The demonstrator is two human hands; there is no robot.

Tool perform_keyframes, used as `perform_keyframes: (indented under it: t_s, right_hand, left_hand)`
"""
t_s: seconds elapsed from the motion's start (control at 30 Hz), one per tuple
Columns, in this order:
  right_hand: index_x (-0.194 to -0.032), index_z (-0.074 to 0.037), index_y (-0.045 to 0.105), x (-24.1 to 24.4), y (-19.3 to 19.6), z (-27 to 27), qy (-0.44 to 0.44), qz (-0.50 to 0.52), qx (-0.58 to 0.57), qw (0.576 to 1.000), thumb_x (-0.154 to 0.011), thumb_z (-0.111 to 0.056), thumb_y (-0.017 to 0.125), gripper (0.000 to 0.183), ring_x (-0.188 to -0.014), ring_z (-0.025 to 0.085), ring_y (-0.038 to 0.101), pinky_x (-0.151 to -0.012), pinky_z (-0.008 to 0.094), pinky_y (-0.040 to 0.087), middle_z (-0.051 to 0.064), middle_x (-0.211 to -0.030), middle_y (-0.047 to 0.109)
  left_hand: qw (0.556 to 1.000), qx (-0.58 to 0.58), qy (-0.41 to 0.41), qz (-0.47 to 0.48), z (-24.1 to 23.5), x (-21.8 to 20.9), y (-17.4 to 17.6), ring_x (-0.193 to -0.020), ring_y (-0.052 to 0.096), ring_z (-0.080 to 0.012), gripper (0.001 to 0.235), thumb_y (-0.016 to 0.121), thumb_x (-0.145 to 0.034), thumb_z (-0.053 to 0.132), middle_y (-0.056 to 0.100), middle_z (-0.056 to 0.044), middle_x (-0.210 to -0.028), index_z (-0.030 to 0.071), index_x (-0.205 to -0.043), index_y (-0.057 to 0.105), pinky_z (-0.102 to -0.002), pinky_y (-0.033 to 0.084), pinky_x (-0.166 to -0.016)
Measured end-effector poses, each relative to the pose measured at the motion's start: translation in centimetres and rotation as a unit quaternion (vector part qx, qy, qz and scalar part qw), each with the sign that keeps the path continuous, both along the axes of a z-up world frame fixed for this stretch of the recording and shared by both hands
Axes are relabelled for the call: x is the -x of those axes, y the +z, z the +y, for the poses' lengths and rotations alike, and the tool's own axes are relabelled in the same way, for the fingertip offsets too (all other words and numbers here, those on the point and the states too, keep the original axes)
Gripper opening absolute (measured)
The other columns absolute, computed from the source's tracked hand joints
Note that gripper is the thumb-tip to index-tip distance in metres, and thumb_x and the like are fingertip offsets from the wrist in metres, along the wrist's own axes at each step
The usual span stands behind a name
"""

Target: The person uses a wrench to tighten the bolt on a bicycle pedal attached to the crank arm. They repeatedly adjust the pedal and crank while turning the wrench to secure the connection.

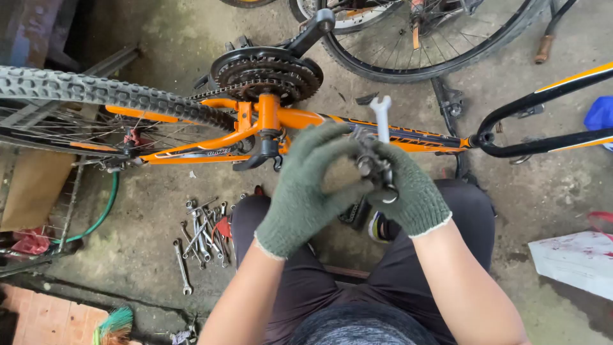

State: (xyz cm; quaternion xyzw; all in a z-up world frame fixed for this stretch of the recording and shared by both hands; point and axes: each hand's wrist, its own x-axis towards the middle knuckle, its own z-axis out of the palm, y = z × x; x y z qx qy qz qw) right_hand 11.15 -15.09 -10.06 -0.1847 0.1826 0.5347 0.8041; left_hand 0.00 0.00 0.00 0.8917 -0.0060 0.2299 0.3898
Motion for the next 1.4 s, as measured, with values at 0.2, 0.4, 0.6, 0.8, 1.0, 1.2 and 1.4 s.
perform_keyframes:
  t_s: [0.2, 0.4, 0.6, 0.8, 1.0, 1.2, 1.4]
  right_hand:
    - [-0.116, 0.008, 0.065, -4.2, -0.1, -1.9, -0.096, -0.162, 0.091, 0.978, -0.099, -0.019, 0.057, 0.033, -0.037, 0.002, 0.033, -0.026, 0.015, 0.021, 0.009, -0.075, 0.067]
    - [-0.120, 0.001, 0.061, -8.4, -0.2, -2.4, -0.160, -0.203, 0.055, 0.964, -0.099, -0.012, 0.055, 0.026, -0.049, 0.008, 0.056, -0.030, 0.014, 0.027, 0.018, -0.088, 0.071]
    - [-0.083, -0.010, 0.051, -12.9, 3.3, 2.8, -0.118, -0.282, 0.188, 0.933, -0.097, -0.022, 0.063, 0.022, -0.043, 0.012, 0.053, -0.027, 0.014, 0.026, 0.003, -0.063, 0.050]
    - [-0.091, -0.005, 0.054, -15.4, 4.6, 7.4, -0.156, -0.196, 0.103, 0.963, -0.096, -0.011, 0.068, 0.016, -0.063, 0.024, 0.069, -0.029, 0.019, 0.037, 0.004, -0.072, 0.053]
    - [-0.133, -0.003, 0.056, -19.2, -2.0, 10.3, -0.169, -0.268, 0.094, 0.944, -0.099, -0.009, 0.056, 0.034, -0.059, 0.011, 0.064, -0.033, 0.014, 0.041, 0.010, -0.092, 0.068]
    - [-0.129, -0.004, 0.050, -19.4, -4.4, 11.9, -0.192, -0.286, 0.065, 0.937, -0.096, -0.011, 0.060, 0.036, -0.066, 0.017, 0.070, -0.033, 0.014, 0.036, 0.015, -0.090, 0.071]
    - [-0.137, -0.003, 0.056, -19.6, -2.7, 12.5, -0.142, -0.345, 0.076, 0.925, -0.094, -0.014, 0.063, 0.045, -0.068, 0.017, 0.070, -0.047, 0.020, 0.053, 0.014, -0.095, 0.070]
  left_hand:
    - [0.979, -0.117, 0.141, -0.089, 4.2, -5.1, -0.7, -0.138, 0.057, -0.0294, 0.074, 0.092, -0.087, 0.004, 0.048, -0.013, -0.148, 0.007, -0.146, 0.046, -0.037, 0.058, -0.118]
    - [0.969, -0.077, 0.197, -0.129, 4.3, -9.2, -2.5, -0.085, 0.069, -0.0099, 0.067, 0.070, -0.103, -0.003, 0.059, -0.018, -0.142, 0.011, -0.156, 0.031, -0.023, 0.068, -0.080]
    - [0.971, -0.087, 0.210, -0.078, 4.4, -11.2, -7.7, -0.145, 0.050, -0.0457, 0.076, 0.070, -0.095, 0.000, 0.036, -0.023, -0.162, 0.011, -0.160, 0.034, -0.050, 0.054, -0.112]
    - [0.974, -0.023, 0.220, -0.054, 5.0, -12.5, -7.5, -0.095, 0.078, -0.0323, 0.067, 0.068, -0.094, 0.002, 0.046, -0.018, -0.149, 0.013, -0.153, 0.040, -0.038, 0.070, -0.068]
    - [0.983, -0.025, 0.180, -0.029, 3.9, -12.5, -8.2, -0.144, 0.059, -0.0435, 0.072, 0.067, -0.092, -0.002, 0.033, -0.026, -0.166, 0.007, -0.155, 0.034, -0.038, 0.063, -0.098]
    - [0.979, -0.027, 0.199, -0.030, 3.6, -13.5, -8.7, -0.151, 0.050, -0.0421, 0.070, 0.068, -0.093, -0.004, 0.034, -0.026, -0.165, 0.002, -0.154, 0.035, -0.040, 0.054, -0.116]
    - [0.979, -0.025, 0.197, -0.040, 3.9, -14.1, -8.0, -0.143, 0.053, -0.0417, 0.057, 0.068, -0.093, -0.003, 0.048, -0.025, -0.151, -0.002, -0.145, 0.043, -0.044, 0.049, -0.119]
